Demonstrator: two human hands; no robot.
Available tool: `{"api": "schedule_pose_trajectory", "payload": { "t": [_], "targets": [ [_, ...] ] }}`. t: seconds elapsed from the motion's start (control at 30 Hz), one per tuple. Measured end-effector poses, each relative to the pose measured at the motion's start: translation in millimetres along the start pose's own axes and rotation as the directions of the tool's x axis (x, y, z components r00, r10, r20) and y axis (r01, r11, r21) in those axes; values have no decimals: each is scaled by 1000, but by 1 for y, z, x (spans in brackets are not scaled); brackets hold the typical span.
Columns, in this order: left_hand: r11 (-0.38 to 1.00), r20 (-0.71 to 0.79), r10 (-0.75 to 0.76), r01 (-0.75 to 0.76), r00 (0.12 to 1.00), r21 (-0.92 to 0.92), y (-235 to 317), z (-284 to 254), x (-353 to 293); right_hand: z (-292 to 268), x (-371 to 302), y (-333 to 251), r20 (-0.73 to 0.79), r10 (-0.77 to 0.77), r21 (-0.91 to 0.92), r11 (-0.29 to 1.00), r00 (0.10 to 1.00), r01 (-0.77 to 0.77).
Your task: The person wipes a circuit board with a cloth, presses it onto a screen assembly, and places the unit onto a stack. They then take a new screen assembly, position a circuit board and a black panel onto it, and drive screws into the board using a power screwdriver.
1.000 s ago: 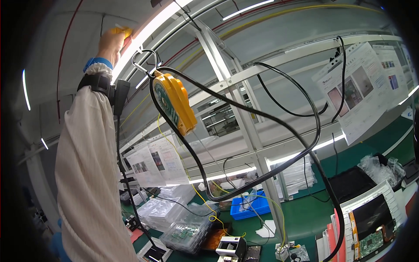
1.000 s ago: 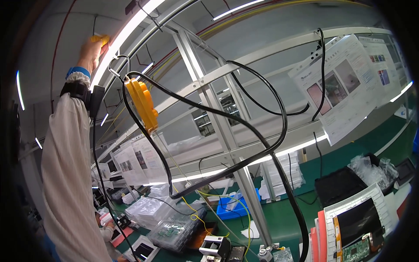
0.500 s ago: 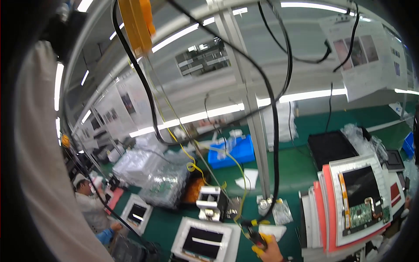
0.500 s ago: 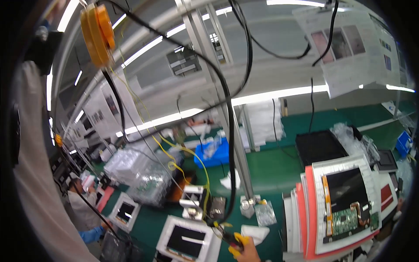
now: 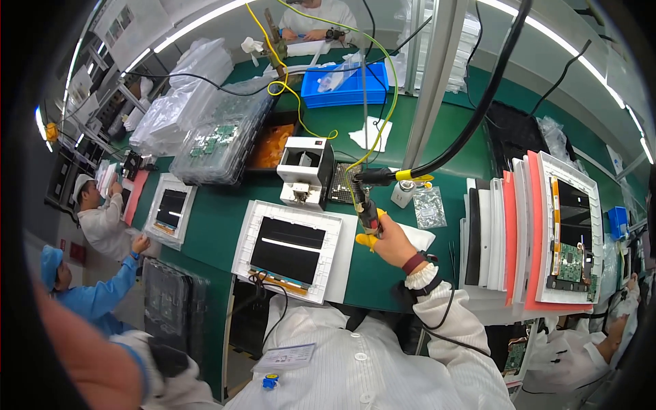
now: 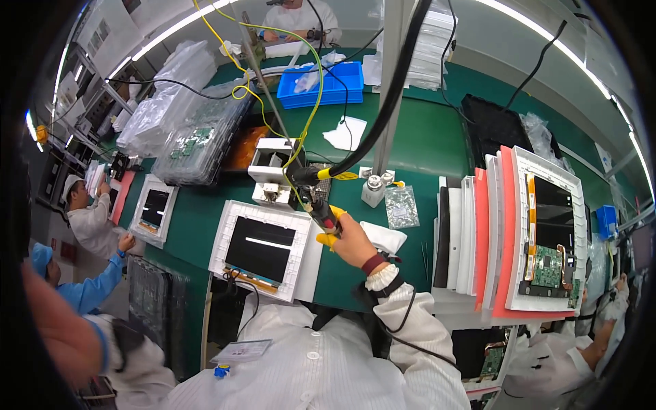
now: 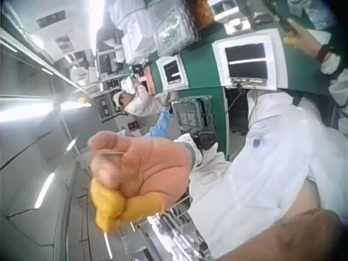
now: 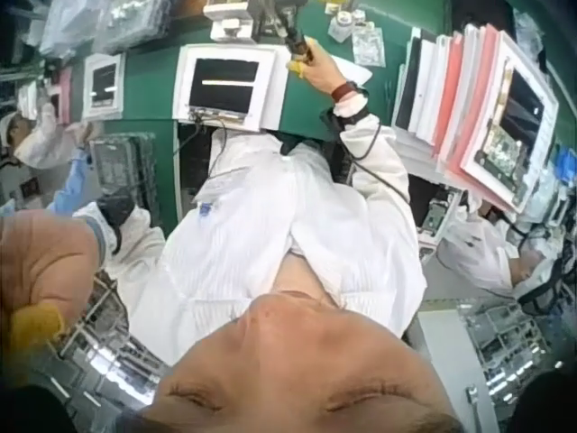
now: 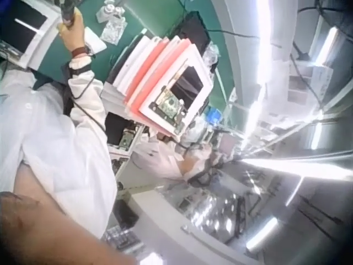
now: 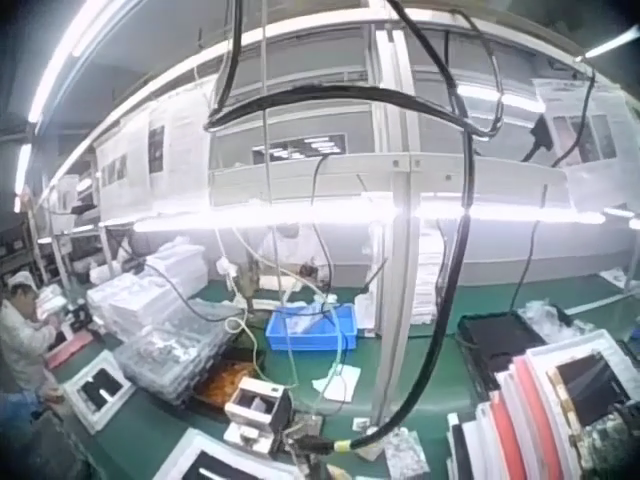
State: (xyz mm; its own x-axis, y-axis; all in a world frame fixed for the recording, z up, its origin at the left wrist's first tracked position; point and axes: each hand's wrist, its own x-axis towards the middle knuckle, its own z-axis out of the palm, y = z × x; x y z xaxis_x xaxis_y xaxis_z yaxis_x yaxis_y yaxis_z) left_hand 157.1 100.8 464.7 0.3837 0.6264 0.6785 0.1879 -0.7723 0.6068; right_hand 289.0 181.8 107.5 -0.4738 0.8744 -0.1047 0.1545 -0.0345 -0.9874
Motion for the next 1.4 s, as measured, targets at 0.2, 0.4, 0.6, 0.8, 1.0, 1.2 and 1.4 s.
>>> {"api": "schedule_pose_trajectory", "payload": {
  "t": [0.2, 0.4, 0.6, 0.8, 1.0, 1.2, 1.4],
  "targets": [
    [424, 382, -839, 905, 387, 15, -25, -6, -246, 1, 11, 12, -27, -72, -36, 997, 997, 71],
    [172, 346, -928, 983, 140, 63, -6, -19, -292, 6, 24, 25, -124, -111, -64, 993, 986, 104],
    [214, 193, -960, 976, 203, 42, 8, -36, -299, 23, 16, 70, -318, -52, -132, 991, 947, 10],
    [50, 47, -998, 999, 51, -13, 39, -61, -339, 41, 0, 103, -510, -60, -318, 940, 858, -123],
    [-48, -217, -974, 994, -69, -100, -9, -52, -448, 88, -34, 118, -493, -55, -272, 958, 868, -94],
    [395, -673, -707, 911, 217, -122, -175, -54, -492, 128, -55, 125, -265, -190, -451, 891, 945, 52],
    [541, -642, -682, 833, 351, -120, -292, -99, -545, 140, -58, 138, -266, -238, -422, 900, 934, 109]
  ]
}}
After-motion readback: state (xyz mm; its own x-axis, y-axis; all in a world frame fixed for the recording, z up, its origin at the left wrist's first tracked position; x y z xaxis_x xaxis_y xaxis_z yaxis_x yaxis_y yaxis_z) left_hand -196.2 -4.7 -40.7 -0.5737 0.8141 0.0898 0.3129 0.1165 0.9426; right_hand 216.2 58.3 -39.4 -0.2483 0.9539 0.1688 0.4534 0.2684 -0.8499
